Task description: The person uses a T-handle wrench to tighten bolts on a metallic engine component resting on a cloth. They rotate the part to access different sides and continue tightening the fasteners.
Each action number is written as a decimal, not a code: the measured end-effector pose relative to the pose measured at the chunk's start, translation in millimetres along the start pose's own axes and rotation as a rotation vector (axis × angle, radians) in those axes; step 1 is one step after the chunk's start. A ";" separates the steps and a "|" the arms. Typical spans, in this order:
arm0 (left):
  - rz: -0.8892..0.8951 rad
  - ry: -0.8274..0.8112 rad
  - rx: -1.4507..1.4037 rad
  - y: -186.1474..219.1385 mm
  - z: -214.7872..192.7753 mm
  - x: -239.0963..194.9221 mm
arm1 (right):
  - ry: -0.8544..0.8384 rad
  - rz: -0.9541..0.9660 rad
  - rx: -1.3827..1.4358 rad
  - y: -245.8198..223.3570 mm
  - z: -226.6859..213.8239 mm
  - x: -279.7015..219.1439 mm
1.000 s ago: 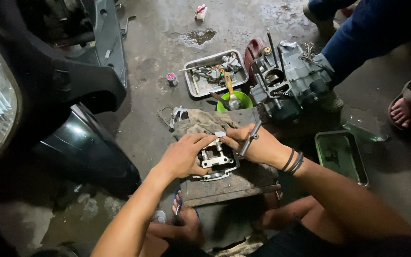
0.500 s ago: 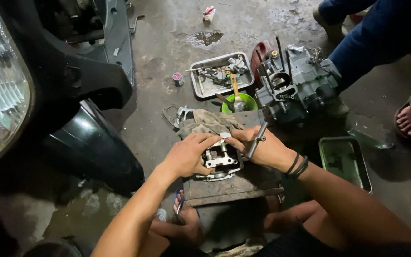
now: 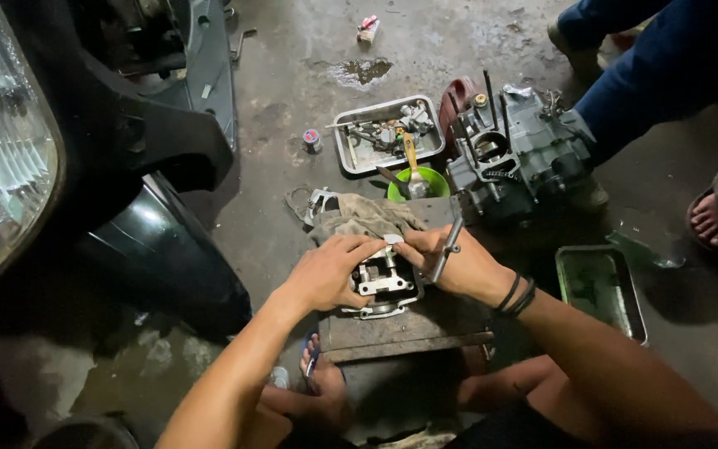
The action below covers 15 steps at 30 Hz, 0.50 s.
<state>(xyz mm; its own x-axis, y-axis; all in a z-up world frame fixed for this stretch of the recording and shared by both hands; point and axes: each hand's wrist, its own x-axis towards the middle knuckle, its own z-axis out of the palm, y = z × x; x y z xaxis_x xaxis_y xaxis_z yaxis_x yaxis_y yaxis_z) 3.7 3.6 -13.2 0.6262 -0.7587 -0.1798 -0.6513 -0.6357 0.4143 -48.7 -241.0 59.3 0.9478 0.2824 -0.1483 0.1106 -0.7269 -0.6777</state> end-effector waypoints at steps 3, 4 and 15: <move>0.006 0.000 0.002 2.7 -2.2 -0.2 | 0.018 -0.031 -0.108 18.2 7.4 3.9; 0.012 -0.006 0.003 4.8 -3.3 -1.0 | 0.022 -0.025 -0.104 16.4 8.5 2.6; 0.022 0.021 -0.006 3.4 -0.6 -1.3 | 0.023 0.030 0.021 8.8 2.1 3.6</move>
<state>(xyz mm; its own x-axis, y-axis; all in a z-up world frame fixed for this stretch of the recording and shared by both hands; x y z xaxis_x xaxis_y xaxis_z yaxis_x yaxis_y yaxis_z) 1.0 2.5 -11.0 0.6210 -0.7690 -0.1516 -0.6622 -0.6182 0.4236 -44.9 -245.1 51.3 0.9574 0.2454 -0.1523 0.0754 -0.7216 -0.6882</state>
